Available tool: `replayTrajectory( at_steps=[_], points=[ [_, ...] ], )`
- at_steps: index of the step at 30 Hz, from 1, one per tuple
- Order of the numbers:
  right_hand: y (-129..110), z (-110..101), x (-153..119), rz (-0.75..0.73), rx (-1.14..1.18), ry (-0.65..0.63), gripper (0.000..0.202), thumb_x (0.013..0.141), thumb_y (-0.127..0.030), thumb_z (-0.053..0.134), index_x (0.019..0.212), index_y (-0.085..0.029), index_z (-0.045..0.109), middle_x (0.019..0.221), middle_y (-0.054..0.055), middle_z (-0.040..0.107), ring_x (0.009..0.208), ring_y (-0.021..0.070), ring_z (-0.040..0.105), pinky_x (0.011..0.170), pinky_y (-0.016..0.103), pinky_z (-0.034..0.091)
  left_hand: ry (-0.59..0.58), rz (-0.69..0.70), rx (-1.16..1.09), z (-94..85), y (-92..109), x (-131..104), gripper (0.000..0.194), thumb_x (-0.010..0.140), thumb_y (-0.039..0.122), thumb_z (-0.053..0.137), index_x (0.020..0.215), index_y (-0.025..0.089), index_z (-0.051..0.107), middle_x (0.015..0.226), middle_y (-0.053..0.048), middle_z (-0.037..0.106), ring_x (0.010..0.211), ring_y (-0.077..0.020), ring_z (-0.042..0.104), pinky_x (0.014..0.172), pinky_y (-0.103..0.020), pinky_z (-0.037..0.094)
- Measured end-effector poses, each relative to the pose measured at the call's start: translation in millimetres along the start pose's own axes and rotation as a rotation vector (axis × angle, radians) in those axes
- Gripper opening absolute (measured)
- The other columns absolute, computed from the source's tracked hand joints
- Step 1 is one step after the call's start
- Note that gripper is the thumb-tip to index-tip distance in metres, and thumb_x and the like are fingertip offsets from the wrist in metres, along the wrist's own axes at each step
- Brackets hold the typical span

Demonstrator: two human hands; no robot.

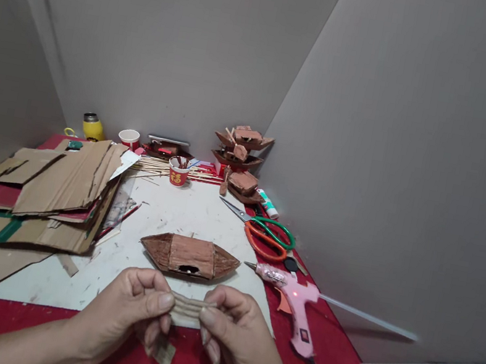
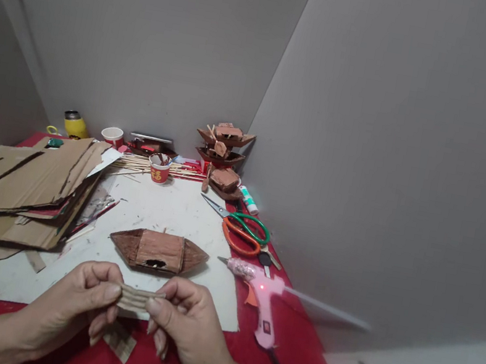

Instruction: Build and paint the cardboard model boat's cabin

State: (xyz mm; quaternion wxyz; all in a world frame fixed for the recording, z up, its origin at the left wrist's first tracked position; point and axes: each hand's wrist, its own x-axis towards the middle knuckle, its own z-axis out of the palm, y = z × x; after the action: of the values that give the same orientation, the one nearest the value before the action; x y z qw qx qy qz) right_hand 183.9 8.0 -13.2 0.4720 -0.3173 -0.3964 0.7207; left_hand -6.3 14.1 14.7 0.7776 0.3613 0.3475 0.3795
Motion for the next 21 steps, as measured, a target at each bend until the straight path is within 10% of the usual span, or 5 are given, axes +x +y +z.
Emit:
replayTrajectory(
  at_steps=[21],
  points=[
    [1.1, 3.8, -0.4, 0.132, -0.226, -0.008, 0.039, 0.072, -0.048, 0.077, 0.084, -0.016, 0.056, 0.049, -0.007, 0.058, 0.035, 0.0032, 0.046, 0.036, 0.012, 0.037, 0.071, 0.073, 0.223, -1.7, -4.4, 3.4, 0.034, 0.069, 0.041, 0.078, 0.069, 0.013, 0.059, 0.057, 0.001, 0.063, 0.042, -0.0058, 0.052, 0.045, -0.018, 0.041]
  ],
)
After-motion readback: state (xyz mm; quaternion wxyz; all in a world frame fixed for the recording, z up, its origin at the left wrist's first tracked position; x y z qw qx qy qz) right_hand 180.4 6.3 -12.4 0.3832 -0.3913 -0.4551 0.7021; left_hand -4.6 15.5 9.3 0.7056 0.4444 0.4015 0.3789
